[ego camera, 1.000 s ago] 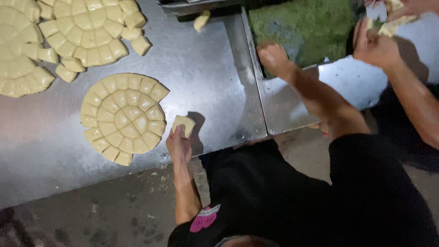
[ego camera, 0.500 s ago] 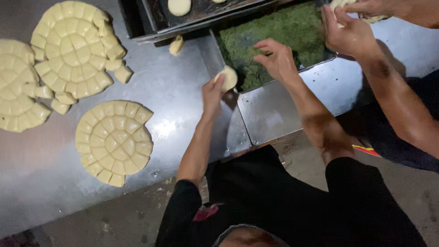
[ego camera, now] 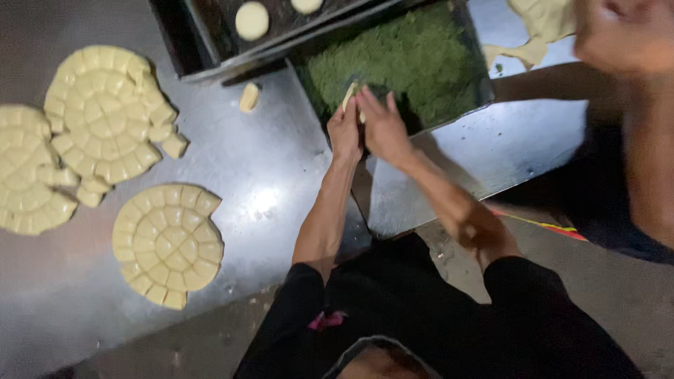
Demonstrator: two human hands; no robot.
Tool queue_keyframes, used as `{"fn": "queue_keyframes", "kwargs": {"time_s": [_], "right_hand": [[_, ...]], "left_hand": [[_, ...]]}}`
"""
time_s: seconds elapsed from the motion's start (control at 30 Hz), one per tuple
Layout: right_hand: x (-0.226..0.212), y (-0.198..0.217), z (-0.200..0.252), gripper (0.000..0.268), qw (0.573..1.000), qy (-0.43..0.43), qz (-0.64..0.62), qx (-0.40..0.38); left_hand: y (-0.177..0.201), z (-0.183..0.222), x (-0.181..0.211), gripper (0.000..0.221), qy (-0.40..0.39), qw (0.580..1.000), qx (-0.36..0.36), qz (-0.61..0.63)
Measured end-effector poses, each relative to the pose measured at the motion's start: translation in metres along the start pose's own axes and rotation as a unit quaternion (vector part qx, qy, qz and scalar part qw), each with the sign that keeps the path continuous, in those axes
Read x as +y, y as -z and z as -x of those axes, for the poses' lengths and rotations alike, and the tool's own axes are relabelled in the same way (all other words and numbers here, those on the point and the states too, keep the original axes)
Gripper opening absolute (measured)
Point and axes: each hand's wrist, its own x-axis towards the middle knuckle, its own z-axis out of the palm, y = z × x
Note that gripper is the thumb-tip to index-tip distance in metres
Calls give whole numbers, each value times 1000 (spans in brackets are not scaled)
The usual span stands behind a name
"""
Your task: The person picks up pieces of dough from a metal table, fills each piece with green filling from a tray, and shapes them into buns by hand.
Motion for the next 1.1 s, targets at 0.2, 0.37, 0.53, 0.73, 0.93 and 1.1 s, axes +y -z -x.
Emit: {"fn": "queue_keyframes", "kwargs": {"time_s": [0.2,0.37,0.53,0.73,0.93,1.1], "right_hand": [[34,-8,1,47,998,28,-46,21],[65,20,-57,39,953,-239,-160,-99],[35,28,-47,19,963,-192,-188,-10],[-17,48,-3,38,973,123,185,62],[-37,97,-21,20,995,86,-53,0],[-67,89,-44,20,998,18,-57,18]], "left_hand": [[4,-4,11,35,-13,999,-5,-32],[7,1,9,34,16,995,-56,-78],[-8,2,18,35,-38,989,-104,-96],[-52,42,52,56,116,966,-61,-225],[-47,69,81,33,-433,759,-137,-466],[-45,49,76,42,-186,956,-47,-221]]}}
